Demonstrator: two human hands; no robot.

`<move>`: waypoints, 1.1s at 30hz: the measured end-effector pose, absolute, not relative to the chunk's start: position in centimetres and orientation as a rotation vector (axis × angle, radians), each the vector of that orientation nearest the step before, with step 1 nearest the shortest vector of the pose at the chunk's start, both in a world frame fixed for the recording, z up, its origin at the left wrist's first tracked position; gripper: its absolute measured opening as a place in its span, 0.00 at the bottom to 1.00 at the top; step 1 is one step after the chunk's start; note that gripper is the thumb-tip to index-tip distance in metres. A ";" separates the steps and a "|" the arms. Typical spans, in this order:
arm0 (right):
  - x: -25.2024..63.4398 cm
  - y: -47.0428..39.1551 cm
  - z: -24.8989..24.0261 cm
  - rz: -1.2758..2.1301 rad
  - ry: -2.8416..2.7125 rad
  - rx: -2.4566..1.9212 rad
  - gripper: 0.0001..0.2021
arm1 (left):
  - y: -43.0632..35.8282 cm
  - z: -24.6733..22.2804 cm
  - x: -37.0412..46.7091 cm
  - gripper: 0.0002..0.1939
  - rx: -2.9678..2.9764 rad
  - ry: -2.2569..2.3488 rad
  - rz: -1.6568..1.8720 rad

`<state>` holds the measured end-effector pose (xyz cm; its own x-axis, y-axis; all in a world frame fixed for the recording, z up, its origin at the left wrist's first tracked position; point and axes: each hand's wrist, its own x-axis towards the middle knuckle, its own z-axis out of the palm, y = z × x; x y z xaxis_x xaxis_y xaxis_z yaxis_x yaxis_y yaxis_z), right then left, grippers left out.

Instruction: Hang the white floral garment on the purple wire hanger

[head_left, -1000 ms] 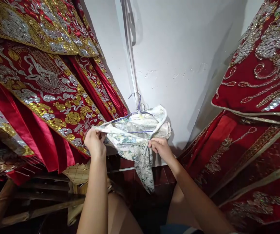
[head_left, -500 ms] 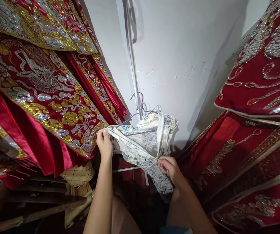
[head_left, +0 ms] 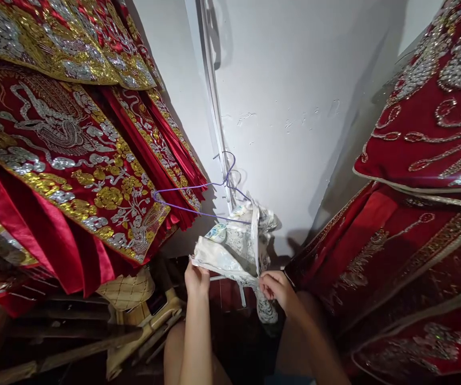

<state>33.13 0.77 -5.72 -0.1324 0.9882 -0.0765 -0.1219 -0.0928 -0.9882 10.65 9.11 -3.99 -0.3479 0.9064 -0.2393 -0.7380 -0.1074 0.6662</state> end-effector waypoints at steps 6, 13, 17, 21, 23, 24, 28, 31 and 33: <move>36.1 0.4 -7.9 1.519 -1.537 -1.340 0.11 | 4.9 -1.0 14.7 0.12 0.616 0.709 1.611; 35.8 0.9 -5.5 1.609 -1.191 -0.995 0.25 | -1.0 1.6 20.1 0.14 1.406 0.747 1.176; 32.5 -0.5 -4.1 1.909 -0.846 -0.722 0.34 | -1.0 2.0 18.9 0.11 1.615 0.833 1.075; 31.1 -1.7 -3.6 2.090 -0.781 -0.752 0.33 | -0.5 0.3 15.6 0.24 1.521 0.925 0.923; 31.7 -1.6 -3.4 2.124 -0.865 -0.878 0.27 | -1.0 -1.2 13.9 0.29 1.528 0.945 0.728; 32.2 -1.2 -3.1 2.112 -0.932 -0.969 0.24 | -1.4 -2.0 13.2 0.31 1.553 0.938 0.603; 34.5 1.3 -0.8 1.870 -1.474 -1.121 0.08 | -2.9 -4.5 9.8 0.30 1.719 0.933 0.169; 35.6 3.1 1.4 1.523 -1.834 -1.057 0.04 | -3.1 -5.3 6.6 0.26 1.801 1.176 0.066; 35.7 3.9 2.6 1.319 -1.900 -1.102 0.05 | -2.9 -5.3 4.5 0.24 1.803 1.352 0.072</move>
<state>35.72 3.90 2.58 -0.4967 0.8679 -0.0007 0.3039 0.1732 -0.9368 4.46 -2.91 -5.32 0.4114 0.8072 -0.4232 0.7577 -0.0448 0.6510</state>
